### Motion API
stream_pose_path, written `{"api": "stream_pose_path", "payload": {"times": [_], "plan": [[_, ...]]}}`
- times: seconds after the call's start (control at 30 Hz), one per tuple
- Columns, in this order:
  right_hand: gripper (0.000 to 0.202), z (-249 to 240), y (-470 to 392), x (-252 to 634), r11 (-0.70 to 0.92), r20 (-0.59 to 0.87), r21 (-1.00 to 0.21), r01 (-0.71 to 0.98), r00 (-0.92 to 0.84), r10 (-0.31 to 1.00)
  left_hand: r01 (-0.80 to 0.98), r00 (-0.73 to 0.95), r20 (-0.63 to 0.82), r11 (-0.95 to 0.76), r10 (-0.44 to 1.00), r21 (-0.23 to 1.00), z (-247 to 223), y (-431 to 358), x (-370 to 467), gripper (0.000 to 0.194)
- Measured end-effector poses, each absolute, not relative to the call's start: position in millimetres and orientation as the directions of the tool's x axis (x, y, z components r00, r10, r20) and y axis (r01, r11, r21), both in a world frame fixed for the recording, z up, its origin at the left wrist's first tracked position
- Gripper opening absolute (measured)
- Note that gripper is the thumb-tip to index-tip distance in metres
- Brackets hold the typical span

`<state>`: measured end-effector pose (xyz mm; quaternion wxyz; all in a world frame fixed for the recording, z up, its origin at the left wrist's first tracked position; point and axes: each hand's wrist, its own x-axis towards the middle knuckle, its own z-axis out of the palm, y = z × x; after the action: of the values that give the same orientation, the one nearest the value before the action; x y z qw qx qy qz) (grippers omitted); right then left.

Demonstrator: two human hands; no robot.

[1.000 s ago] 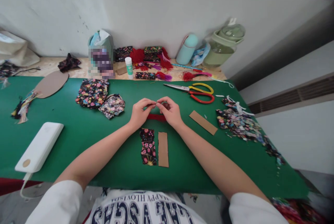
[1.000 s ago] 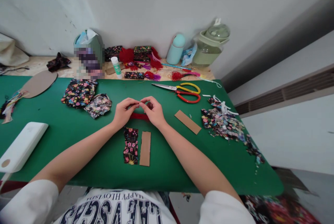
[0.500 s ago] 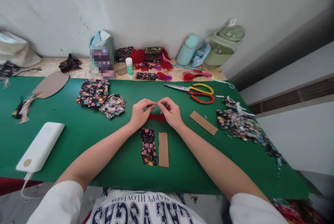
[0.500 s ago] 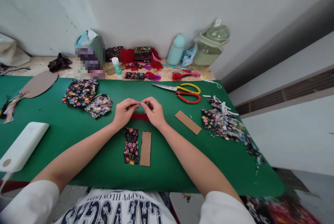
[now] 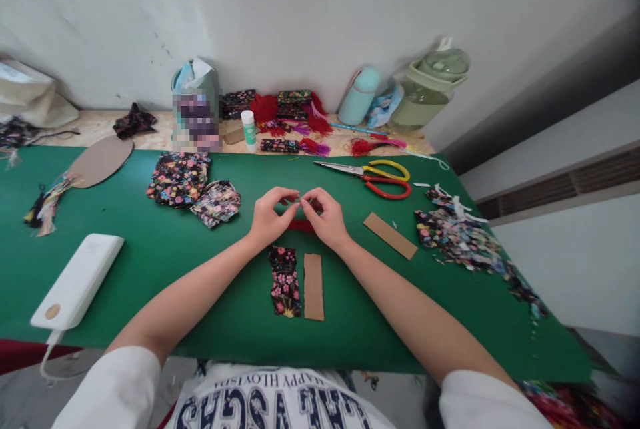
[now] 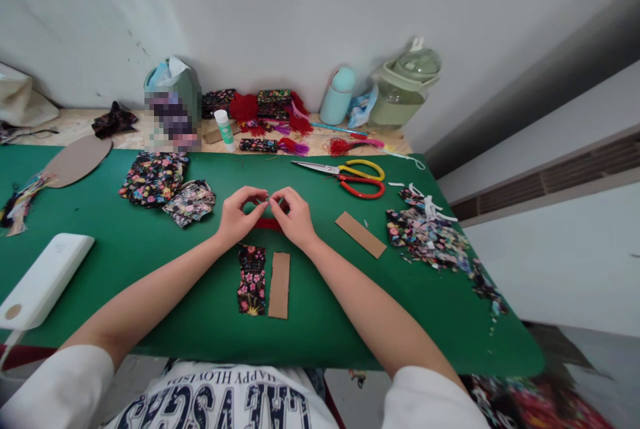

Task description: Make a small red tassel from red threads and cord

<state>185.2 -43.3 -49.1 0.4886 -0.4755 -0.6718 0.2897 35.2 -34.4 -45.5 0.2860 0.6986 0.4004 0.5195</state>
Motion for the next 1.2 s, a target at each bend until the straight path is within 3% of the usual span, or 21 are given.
{"api": "stream_pose_path", "payload": {"times": [0.23,0.43,0.83,1.2], "plan": [[0.014,-49,-43,185,0.421,0.416,-0.81,0.407,-0.105,0.903,0.298,0.123,0.522,-0.534,0.844,0.792,-46,-35,36,0.017],[0.011,-51,-44,185,0.455,0.441,-0.775,0.44,-0.14,0.886,0.208,0.085,0.416,-0.425,0.905,0.881,-45,-34,36,0.021],[0.013,-48,-46,184,0.442,0.426,-0.789,0.426,-0.139,0.894,-0.004,0.089,0.269,-0.27,0.959,0.963,-52,-30,37,0.024],[0.013,-48,-46,185,0.41,0.392,-0.851,0.329,-0.122,0.912,-0.024,0.161,0.199,-0.198,0.967,0.98,-51,-25,34,0.022]]}}
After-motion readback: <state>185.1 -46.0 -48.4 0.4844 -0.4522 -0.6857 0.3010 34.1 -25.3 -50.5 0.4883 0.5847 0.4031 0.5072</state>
